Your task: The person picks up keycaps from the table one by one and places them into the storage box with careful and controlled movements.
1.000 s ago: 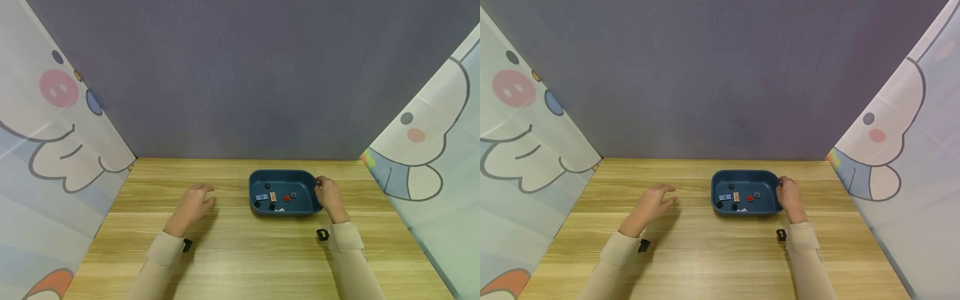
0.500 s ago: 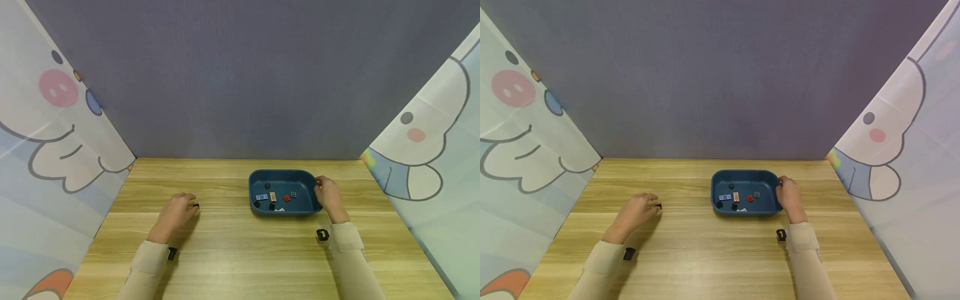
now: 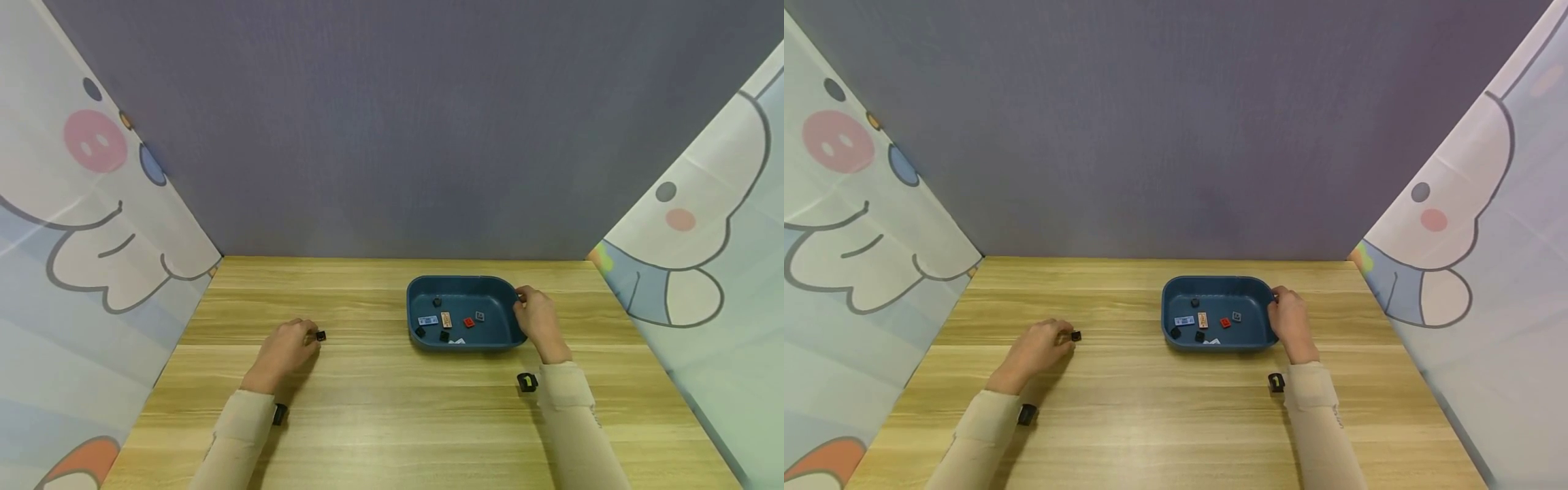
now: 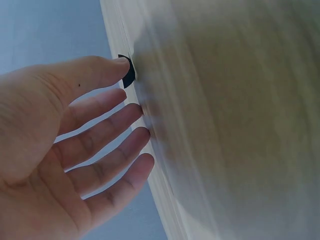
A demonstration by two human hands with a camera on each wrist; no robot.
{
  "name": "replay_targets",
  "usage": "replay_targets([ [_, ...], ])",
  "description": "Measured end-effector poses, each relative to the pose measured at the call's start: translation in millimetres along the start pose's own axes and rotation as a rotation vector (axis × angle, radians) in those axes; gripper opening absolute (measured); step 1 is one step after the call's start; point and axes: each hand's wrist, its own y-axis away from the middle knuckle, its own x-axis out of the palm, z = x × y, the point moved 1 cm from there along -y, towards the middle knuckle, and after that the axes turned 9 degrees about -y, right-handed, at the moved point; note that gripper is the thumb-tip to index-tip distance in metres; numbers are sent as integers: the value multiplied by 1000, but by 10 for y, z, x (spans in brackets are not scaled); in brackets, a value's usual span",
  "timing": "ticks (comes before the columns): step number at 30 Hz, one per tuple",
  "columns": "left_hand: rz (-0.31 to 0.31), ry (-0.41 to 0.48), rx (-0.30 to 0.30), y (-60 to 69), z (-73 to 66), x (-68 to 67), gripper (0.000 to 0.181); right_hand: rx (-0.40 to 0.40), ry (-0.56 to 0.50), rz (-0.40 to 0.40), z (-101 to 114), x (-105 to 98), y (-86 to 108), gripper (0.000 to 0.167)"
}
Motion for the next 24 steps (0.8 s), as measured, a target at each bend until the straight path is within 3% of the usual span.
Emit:
replay_targets([
  [19, -7, -18, -9, -12, -7, 48, 20, 7, 6, 15, 1, 4, 7, 31],
  [24, -41, -3, 12, -26, -16, 35, 20, 2, 10, 11, -7, 5, 1, 30],
])
